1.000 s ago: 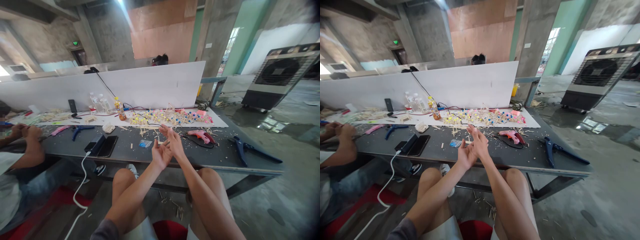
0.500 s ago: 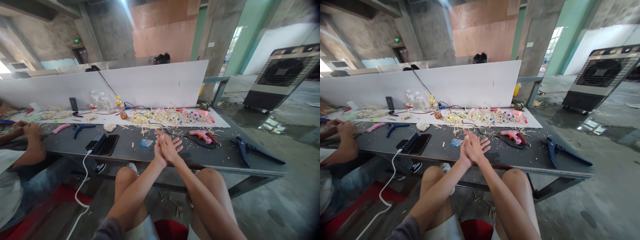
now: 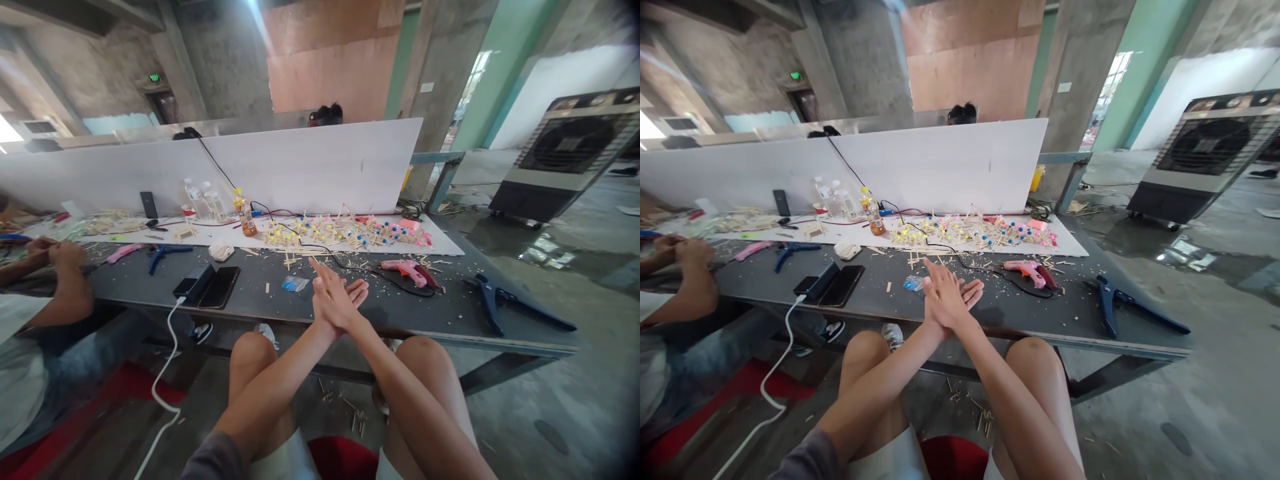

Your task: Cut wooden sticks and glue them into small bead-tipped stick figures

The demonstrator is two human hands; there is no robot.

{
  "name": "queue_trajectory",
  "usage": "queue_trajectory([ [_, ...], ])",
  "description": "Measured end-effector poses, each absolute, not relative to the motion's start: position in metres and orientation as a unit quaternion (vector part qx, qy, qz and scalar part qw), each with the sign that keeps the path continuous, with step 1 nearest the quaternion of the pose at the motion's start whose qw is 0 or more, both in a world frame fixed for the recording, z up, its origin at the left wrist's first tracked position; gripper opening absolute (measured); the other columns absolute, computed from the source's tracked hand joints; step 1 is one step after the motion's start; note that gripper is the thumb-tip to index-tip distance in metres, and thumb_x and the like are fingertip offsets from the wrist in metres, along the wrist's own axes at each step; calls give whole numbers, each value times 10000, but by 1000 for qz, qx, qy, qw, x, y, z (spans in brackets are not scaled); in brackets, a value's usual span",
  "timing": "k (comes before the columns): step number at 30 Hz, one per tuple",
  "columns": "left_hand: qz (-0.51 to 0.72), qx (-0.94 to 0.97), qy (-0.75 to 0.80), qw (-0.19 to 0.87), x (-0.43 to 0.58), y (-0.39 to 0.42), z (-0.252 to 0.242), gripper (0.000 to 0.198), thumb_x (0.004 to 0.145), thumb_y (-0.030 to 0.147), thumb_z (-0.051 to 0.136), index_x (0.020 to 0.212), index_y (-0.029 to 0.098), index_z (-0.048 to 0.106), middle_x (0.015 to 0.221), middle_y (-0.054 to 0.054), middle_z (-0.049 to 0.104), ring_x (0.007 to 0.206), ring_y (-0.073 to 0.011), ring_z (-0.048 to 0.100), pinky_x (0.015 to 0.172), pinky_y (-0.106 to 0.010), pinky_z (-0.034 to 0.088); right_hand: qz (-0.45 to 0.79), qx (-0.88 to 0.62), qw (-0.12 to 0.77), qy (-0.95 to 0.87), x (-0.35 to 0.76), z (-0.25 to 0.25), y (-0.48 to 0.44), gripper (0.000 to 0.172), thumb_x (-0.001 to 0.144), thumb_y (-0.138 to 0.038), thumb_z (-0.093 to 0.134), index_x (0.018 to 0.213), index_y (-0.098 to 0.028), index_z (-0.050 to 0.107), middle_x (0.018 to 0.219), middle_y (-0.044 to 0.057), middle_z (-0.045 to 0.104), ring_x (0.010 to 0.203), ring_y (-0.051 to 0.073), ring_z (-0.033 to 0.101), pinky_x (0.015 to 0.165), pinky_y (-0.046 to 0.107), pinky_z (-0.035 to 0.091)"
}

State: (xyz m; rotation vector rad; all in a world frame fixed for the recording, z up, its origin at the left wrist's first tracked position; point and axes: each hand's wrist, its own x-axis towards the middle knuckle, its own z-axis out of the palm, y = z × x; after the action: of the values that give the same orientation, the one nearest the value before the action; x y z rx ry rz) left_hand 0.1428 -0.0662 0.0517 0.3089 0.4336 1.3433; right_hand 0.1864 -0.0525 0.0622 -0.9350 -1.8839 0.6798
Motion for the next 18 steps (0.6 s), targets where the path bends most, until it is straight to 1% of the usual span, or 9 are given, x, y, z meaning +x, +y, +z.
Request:
queue_trajectory([
  [3, 593, 123, 161, 779, 145, -67, 50, 654, 882, 642, 409, 1248, 127, 578, 1331, -209, 597, 1307, -390, 517, 1093, -606, 389, 352, -392, 502, -686, 185, 65, -45, 623, 967, -653, 268, 1462, -333, 470, 1431, 46, 550, 1367, 306, 439, 1125, 509, 323],
  [6, 594, 119, 145, 782, 140, -66, 53, 641, 915, 600, 365, 1203, 77, 600, 1234, -233, 647, 1229, -381, 583, 1050, -587, 442, 423, -382, 547, -613, 195, 73, -36, 669, 961, -681, 213, 1427, -310, 516, 1348, 64, 618, 1260, 283, 549, 1043, 456, 428],
  [7, 597, 116, 148, 780, 138, -65, 55, 622, 924, 583, 363, 1192, 77, 608, 1199, -226, 664, 1204, -365, 603, 1038, -558, 464, 434, -375, 559, -599, 201, 77, -34, 650, 963, -670, 242, 1403, -298, 544, 1313, 72, 641, 1220, 275, 578, 1004, 437, 460],
  [9, 608, 108, 164, 770, 131, -63, 60, 585, 941, 557, 361, 1170, 86, 622, 1145, -210, 687, 1167, -329, 631, 1013, -491, 501, 432, -361, 564, -604, 212, 82, -34, 532, 948, -605, 418, 1299, -270, 636, 1214, 84, 690, 1108, 261, 634, 920, 398, 501],
  [12, 625, 106, 203, 746, 120, -60, 67, 572, 955, 568, 337, 1150, 116, 629, 1144, -195, 694, 1149, -311, 641, 964, -456, 534, 360, -349, 488, -714, 229, 86, -38, 299, 843, -398, 671, 1089, -248, 752, 1009, 69, 740, 886, 228, 665, 811, 367, 513],
  [13, 625, 112, 214, 742, 116, -60, 69, 588, 949, 596, 330, 1155, 130, 624, 1173, -192, 687, 1155, -320, 637, 949, -473, 538, 338, -344, 451, -751, 233, 86, -40, 276, 805, -338, 712, 1062, -254, 766, 951, 57, 741, 818, 212, 652, 776, 360, 510],
  [15, 616, 129, 226, 744, 110, -60, 74, 627, 926, 657, 327, 1179, 156, 606, 1250, -190, 658, 1181, -342, 619, 935, -521, 534, 311, -334, 400, -794, 236, 85, -43, 321, 758, -266, 745, 1078, -273, 770, 890, 39, 727, 744, 187, 614, 728, 345, 498],
  [17, 608, 141, 221, 750, 108, -61, 76, 665, 905, 699, 325, 1206, 168, 588, 1319, -193, 619, 1214, -355, 596, 947, -550, 518, 301, -328, 388, -807, 233, 82, -44, 346, 752, -243, 742, 1095, -284, 767, 920, 39, 714, 731, 172, 588, 710, 335, 488],
  [18, 606, 144, 217, 752, 107, -61, 77, 676, 900, 708, 326, 1214, 167, 582, 1339, -196, 605, 1227, -356, 588, 959, -554, 510, 298, -326, 394, -806, 231, 81, -44, 321, 762, -244, 732, 1078, -283, 773, 947, 43, 710, 735, 169, 583, 706, 331, 484],
])
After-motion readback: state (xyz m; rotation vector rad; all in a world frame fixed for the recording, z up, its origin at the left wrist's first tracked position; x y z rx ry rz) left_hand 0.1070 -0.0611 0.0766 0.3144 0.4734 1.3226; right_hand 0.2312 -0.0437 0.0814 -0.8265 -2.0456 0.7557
